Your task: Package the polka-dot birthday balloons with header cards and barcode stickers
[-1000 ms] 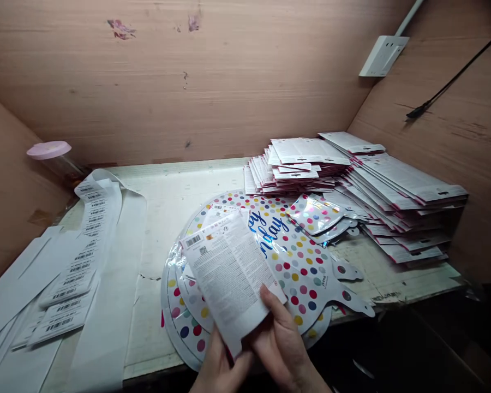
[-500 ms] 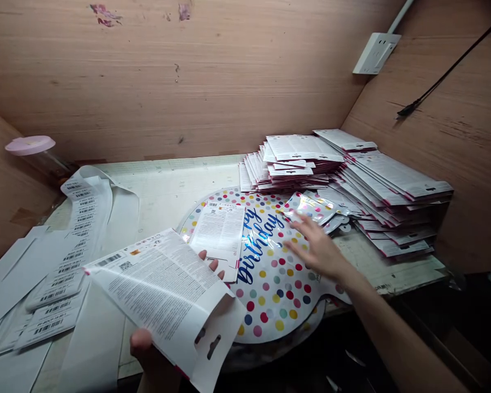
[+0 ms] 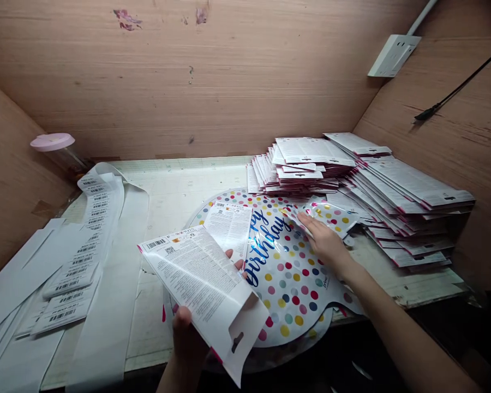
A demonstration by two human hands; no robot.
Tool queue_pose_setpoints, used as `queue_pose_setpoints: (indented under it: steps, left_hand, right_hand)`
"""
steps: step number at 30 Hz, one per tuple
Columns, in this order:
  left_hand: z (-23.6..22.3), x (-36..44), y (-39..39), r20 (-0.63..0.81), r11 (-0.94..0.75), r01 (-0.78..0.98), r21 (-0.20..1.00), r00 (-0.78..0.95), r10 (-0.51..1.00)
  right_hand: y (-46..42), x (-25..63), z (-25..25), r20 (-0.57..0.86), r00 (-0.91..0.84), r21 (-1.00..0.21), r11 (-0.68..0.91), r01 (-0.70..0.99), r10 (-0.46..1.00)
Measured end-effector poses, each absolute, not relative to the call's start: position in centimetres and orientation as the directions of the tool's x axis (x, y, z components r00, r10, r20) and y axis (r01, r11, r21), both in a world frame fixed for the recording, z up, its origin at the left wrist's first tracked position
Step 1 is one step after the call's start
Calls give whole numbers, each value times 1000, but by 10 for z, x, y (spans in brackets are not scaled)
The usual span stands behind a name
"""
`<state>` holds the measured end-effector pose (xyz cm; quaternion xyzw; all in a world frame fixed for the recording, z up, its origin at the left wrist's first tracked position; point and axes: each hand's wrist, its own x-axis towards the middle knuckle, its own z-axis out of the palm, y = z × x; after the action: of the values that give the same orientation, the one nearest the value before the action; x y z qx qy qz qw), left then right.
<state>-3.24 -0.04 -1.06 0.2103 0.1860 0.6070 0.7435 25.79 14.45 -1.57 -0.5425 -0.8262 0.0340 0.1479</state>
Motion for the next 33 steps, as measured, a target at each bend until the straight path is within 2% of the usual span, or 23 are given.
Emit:
queue_pose_setpoints:
  steps: [1, 3, 4, 6, 10, 13, 18, 20, 22, 26, 29, 33]
  left_hand:
    - [-11, -32, 3, -32, 169, -844, 509, 177, 984]
    - [-10, -30, 8, -44, 151, -877, 456, 147, 988]
    - [-10, -29, 11, -53, 149, -884, 443, 140, 989]
    - [-9, -27, 13, -67, 151, -888, 434, 135, 989]
    - [-6, -18, 11, -48, 134, -884, 448, 126, 991]
    - [-4, -12, 6, -40, 91, -885, 456, 82, 996]
    - [-4, -14, 4, -136, -6, -862, 507, -87, 987]
    - [-2, -15, 5, -159, -38, -847, 529, -143, 977]
    - [-1, -15, 5, -164, -47, -842, 538, -159, 974]
    - [-4, -10, 5, -102, -15, -859, 512, -78, 992]
    - [-8, -8, 4, -44, 17, -864, 503, -5, 999]
    - [-11, -9, 1, -50, 97, -830, 550, 83, 995]
  right_hand:
    - [127, 256, -5, 286, -413, -303, 491, 817, 865]
    - [88, 249, 18, 415, -540, -470, 681, 562, 732]
    - [68, 245, 29, 420, -633, -507, 747, 431, 650]
    - [37, 234, 45, 395, -764, -476, 825, 305, 510]
    - [9, 206, 42, 450, -766, -232, 889, 395, 458]
    - [5, 191, 24, 511, -723, -154, 877, 455, 465]
    - [1, 192, 19, 562, -597, -266, 809, 524, 572]
    - [0, 193, 22, 559, -586, -261, 795, 547, 586]
    - [-3, 190, 23, 560, -631, -214, 830, 515, 536]
    - [-14, 176, 16, 516, -710, -206, 874, 441, 480]
    - [-22, 172, 15, 513, -688, -288, 858, 426, 514]
    - [-25, 176, 23, 486, -680, -373, 834, 406, 548]
